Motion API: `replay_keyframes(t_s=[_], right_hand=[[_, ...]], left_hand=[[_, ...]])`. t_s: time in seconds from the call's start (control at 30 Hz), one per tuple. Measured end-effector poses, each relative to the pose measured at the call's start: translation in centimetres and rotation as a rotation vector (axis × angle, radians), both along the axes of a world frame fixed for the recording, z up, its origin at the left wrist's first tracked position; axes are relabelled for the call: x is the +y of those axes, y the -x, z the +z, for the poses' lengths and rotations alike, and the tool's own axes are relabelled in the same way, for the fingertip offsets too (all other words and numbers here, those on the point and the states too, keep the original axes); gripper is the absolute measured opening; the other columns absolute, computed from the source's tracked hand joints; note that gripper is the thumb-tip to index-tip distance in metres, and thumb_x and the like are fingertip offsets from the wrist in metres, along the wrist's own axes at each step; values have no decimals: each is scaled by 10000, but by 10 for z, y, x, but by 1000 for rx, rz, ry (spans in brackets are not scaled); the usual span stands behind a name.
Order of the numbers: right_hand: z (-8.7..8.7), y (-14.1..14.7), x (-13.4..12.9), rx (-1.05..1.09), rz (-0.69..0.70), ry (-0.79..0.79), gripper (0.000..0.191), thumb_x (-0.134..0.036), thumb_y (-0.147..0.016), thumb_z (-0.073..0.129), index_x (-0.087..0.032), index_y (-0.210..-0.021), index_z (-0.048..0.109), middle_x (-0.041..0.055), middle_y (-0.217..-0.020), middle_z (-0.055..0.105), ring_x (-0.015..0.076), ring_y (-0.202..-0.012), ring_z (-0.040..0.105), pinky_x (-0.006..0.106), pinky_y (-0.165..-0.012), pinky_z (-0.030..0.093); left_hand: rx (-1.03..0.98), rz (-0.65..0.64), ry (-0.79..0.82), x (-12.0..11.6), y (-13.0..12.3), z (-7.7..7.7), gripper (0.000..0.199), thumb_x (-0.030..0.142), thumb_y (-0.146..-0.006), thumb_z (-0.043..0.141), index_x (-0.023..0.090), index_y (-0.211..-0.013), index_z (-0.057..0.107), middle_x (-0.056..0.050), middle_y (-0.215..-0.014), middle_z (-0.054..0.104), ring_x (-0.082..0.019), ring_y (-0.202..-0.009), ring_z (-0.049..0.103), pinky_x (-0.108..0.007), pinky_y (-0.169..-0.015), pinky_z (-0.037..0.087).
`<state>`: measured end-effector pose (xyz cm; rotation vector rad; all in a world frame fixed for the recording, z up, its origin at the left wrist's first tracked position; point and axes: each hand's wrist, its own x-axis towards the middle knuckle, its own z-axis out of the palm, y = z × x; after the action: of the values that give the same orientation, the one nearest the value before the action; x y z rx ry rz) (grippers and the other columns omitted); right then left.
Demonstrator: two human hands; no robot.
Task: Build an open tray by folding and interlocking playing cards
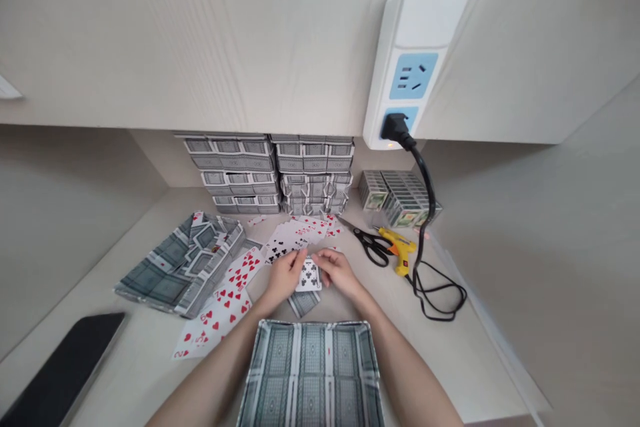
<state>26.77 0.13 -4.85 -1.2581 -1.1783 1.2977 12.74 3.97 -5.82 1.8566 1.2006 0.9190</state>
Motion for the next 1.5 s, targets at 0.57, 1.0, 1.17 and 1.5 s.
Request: replay_keyframes(t_s=[0.57, 1.0, 1.17, 1.5], right_hand=[[-4, 0, 4, 190, -48, -24, 326, -476, -699, 563, -174, -806, 507, -49, -414, 524, 98, -348, 462, 200, -374, 308], [-5, 0, 8, 126, -16, -102, 317, -433, -716, 555, -158, -871, 526, -85, -395, 431, 59, -312, 334, 188, -337, 207], [-13, -1, 12, 171, -39, -72, 384, -476, -725, 524, -177, -960, 472, -73, -411, 490, 84, -315, 383, 191, -339, 285], [-4, -3, 11, -102, -153, -152, 342, -466, -701, 551, -141, -749, 646, -47, -442, 425, 68, -383, 311, 207, -380, 244]], left_hand=[[-259, -82, 179, -4, 5, 6, 258, 416, -723, 506, 159, -713, 482, 38, -583, 489, -77, -472, 449, -179, -425, 359], [-379, -76, 313, 2, 4, 1, 341, 403, -676, 578, 153, -900, 517, 26, -662, 521, -71, -452, 467, -194, -386, 403], [-475, 46, 253, 10, 2, 1, 315, 392, -643, 616, 146, -808, 510, 31, -617, 523, -89, -514, 487, -200, -452, 409], [-497, 44, 320, 17, 11, 1, 220, 308, -600, 647, 131, -686, 547, 15, -632, 588, -101, -573, 517, -207, -560, 389]])
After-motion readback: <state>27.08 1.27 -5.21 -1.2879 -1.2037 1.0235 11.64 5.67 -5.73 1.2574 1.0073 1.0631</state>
